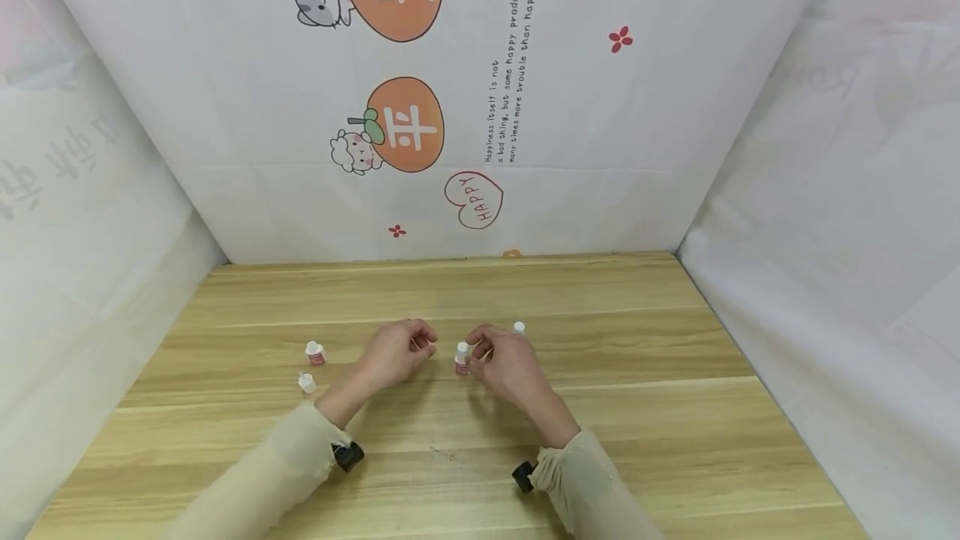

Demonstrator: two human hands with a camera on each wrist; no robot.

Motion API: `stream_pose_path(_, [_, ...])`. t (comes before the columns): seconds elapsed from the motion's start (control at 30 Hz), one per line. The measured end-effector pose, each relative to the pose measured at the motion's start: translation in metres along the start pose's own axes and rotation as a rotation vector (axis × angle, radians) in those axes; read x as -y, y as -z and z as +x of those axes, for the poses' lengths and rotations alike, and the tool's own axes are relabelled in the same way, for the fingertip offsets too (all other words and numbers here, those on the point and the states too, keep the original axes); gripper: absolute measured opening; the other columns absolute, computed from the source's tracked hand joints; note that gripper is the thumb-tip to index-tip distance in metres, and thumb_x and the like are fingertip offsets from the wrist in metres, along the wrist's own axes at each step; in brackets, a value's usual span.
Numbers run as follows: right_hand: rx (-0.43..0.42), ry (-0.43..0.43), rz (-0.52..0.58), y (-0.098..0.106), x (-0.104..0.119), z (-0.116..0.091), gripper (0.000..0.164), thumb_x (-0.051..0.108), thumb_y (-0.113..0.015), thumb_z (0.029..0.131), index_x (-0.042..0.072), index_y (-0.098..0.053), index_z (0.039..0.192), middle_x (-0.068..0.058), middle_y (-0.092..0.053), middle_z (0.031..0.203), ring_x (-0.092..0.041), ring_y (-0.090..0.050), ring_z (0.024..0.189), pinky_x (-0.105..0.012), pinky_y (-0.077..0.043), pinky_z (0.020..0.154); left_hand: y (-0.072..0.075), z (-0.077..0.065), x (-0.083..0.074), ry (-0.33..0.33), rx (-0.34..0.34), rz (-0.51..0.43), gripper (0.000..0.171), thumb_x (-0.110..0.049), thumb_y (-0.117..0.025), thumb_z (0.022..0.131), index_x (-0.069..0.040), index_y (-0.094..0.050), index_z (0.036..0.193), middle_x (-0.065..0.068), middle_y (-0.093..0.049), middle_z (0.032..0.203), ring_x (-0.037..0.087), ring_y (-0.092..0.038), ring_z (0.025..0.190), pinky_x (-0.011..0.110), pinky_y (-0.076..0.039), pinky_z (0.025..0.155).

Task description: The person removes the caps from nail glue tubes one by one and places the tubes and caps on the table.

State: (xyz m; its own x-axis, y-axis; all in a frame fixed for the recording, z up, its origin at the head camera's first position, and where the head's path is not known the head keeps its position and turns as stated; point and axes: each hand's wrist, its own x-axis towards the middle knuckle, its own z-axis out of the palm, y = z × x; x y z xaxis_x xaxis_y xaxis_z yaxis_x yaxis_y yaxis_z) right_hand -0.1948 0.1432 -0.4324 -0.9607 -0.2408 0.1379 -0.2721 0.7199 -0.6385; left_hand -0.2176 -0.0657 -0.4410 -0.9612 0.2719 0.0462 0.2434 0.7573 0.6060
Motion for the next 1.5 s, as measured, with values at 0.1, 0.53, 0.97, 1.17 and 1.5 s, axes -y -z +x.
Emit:
stream_pose_path(0.1, [-0.003, -0.008, -0.007, 0.000, -0.001, 0.000, 0.016, 0.014, -0.075, 0.086, 0.015, -0.070, 0.102, 0.006, -0.070, 0.081, -0.006, -0.057, 0.071, -0.024, -0.046, 0.065, -0.003, 0.000, -0.002, 0.000, 0.002, -0.010, 0.008, -0.016, -0.069, 0.093, -0.014, -0.069, 0.100, -0.002, -0.066, 0.087, 0.012, -0.059, 0.081, 0.028, -0.049, 0.072])
stream_pose_path(0.53, [-0.004, -0.014, -0.002, -0.003, -0.006, 0.001, 0.016, 0.012, -0.074, 0.087, 0.015, -0.070, 0.102, 0.004, -0.071, 0.082, -0.006, -0.059, 0.073, -0.027, -0.049, 0.068, -0.013, 0.002, -0.003, -0.001, 0.041, -0.022, 0.009, -0.015, -0.070, 0.092, -0.013, -0.069, 0.101, -0.002, -0.065, 0.086, 0.010, -0.057, 0.077, 0.025, -0.048, 0.070])
stream_pose_path(0.97, [-0.003, -0.065, 0.023, -0.008, -0.013, 0.005, 0.015, 0.013, -0.073, 0.087, 0.016, -0.070, 0.101, 0.005, -0.071, 0.084, -0.008, -0.060, 0.074, -0.029, -0.051, 0.070, -0.019, 0.003, -0.004, 0.009, 0.051, 0.014, 0.010, -0.015, -0.071, 0.090, -0.013, -0.070, 0.100, -0.003, -0.065, 0.083, 0.010, -0.056, 0.074, 0.027, -0.046, 0.070])
stream_pose_path(1.17, [0.004, -0.098, 0.034, -0.010, -0.016, 0.007, 0.012, 0.016, -0.072, 0.089, 0.016, -0.070, 0.101, 0.003, -0.071, 0.088, -0.010, -0.061, 0.076, -0.030, -0.051, 0.071, -0.023, 0.004, -0.003, 0.043, 0.073, 0.001, 0.010, -0.017, -0.071, 0.092, -0.013, -0.070, 0.101, -0.003, -0.065, 0.085, 0.010, -0.057, 0.075, 0.026, -0.047, 0.069])
stream_pose_path(1.5, [-0.009, -0.090, 0.037, -0.013, -0.018, 0.009, 0.013, 0.023, -0.075, 0.088, 0.017, -0.071, 0.100, 0.003, -0.072, 0.089, -0.009, -0.062, 0.075, -0.031, -0.052, 0.072, -0.032, 0.008, -0.004, 0.062, 0.087, 0.018, 0.008, -0.018, -0.071, 0.091, -0.013, -0.071, 0.098, -0.003, -0.066, 0.084, 0.010, -0.058, 0.076, 0.026, -0.049, 0.069])
